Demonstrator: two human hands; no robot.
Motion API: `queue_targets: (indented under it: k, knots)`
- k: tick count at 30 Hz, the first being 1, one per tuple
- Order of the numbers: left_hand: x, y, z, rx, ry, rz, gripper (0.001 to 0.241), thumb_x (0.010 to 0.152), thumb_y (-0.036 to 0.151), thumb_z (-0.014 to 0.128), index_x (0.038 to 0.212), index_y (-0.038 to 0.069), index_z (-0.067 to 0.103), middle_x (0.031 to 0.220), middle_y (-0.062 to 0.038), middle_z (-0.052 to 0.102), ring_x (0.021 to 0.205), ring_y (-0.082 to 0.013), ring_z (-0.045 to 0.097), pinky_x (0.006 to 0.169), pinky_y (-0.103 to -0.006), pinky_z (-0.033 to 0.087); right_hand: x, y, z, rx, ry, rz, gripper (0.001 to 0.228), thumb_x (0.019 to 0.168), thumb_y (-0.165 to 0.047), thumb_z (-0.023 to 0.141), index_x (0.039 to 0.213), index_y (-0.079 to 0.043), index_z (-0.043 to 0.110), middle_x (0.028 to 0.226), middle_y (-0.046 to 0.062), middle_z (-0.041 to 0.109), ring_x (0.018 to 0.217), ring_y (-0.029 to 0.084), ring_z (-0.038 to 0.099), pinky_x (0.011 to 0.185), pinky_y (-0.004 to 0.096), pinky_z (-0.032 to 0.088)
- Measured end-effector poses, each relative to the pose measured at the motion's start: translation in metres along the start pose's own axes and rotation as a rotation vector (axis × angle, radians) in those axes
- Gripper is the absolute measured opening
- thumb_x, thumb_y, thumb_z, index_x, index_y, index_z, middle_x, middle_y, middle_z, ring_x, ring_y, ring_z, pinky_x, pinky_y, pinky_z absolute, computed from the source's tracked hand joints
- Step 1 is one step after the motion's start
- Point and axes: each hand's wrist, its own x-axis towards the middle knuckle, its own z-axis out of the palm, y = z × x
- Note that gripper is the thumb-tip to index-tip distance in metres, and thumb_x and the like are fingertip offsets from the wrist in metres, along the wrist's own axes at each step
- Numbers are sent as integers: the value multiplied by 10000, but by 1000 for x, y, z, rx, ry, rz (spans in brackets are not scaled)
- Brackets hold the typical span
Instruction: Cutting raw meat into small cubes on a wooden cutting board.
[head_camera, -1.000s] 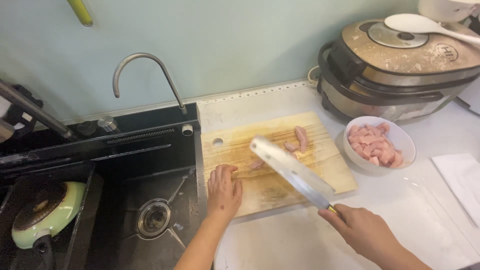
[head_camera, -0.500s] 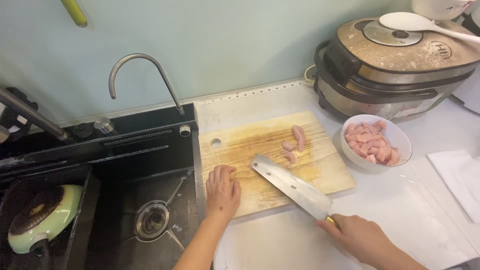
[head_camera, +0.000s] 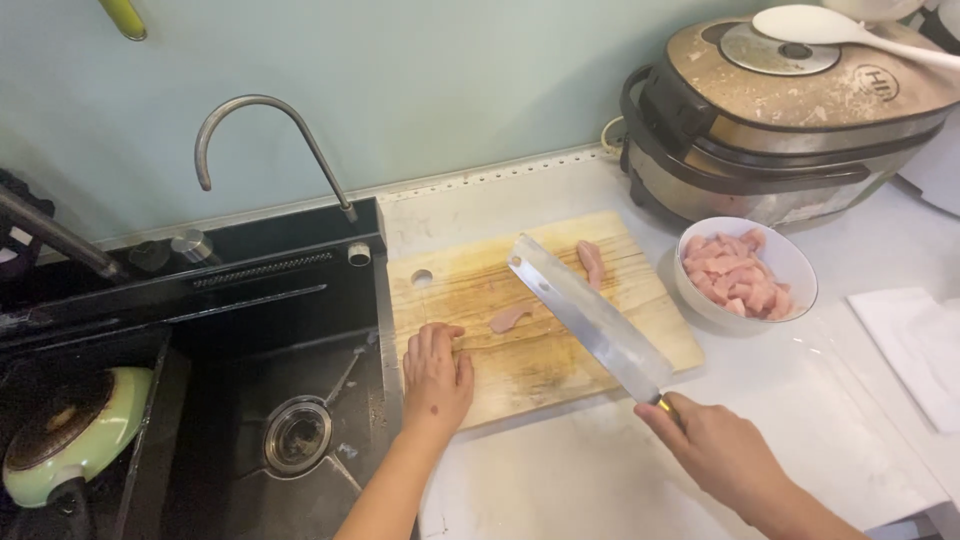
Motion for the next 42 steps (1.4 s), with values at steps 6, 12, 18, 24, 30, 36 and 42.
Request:
queue_targets:
  k: [6,12,18,24,30,36,42]
  knots:
    - [2,-15,9,-76,90,41,297,855,85,620,1148,58,582,1156,-133,585,1142,-343,545,969,-462,406,-17,-50,-51,-45,-319,191,575,943,-646,415,987,-175,742,794,135,783,764,351,817,773,444,633]
    - [17,-6,6,-154,35,-158,232,906,83,582,1137,61,585,1090,-118,623,1095,-302,598,968,-433,445,13,16,35,-225,-153,-79,570,941,-684,450,936,-206,760,688,52,711,638,250,688,618,400,529]
    - [37,8,27,-157,15,-25,348,844,40,613,1190,41,579,1167,-152,633,1128,-349,574,960,-474,437,0,-29,-51,393,-250,171,595,955,-582,497,793,-41,683,524,77,535,396,180,524,455,344,460]
    - [51,23,68,-41,-14,232,388,765,36,689,1143,68,603,1190,-192,642,1146,-407,556,976,-473,449,53,6,-42,760,-134,116,640,984,-600,527,757,-5,594,475,51,474,322,167,445,341,323,367]
    - [68,66,45,-188,-470,-160,440,736,32,677,1149,64,528,939,-111,687,818,-260,710,784,-386,554,79,42,1,864,-172,116,612,946,-581,513,763,-4,598,441,73,486,293,186,469,310,340,372]
    - [129,161,99,-551,-413,-54,451,837,151,700,1241,78,514,896,-101,667,810,-216,694,716,-346,587,62,41,-3,994,-224,194,578,955,-570,554,766,-24,576,459,43,449,308,158,417,314,335,319]
    - [171,219,108,-479,-409,186,459,917,174,699,1342,84,548,1108,-140,716,970,-288,706,838,-391,550,67,62,6,1004,-229,225,577,959,-573,554,728,-45,558,471,32,440,347,150,385,347,325,300]
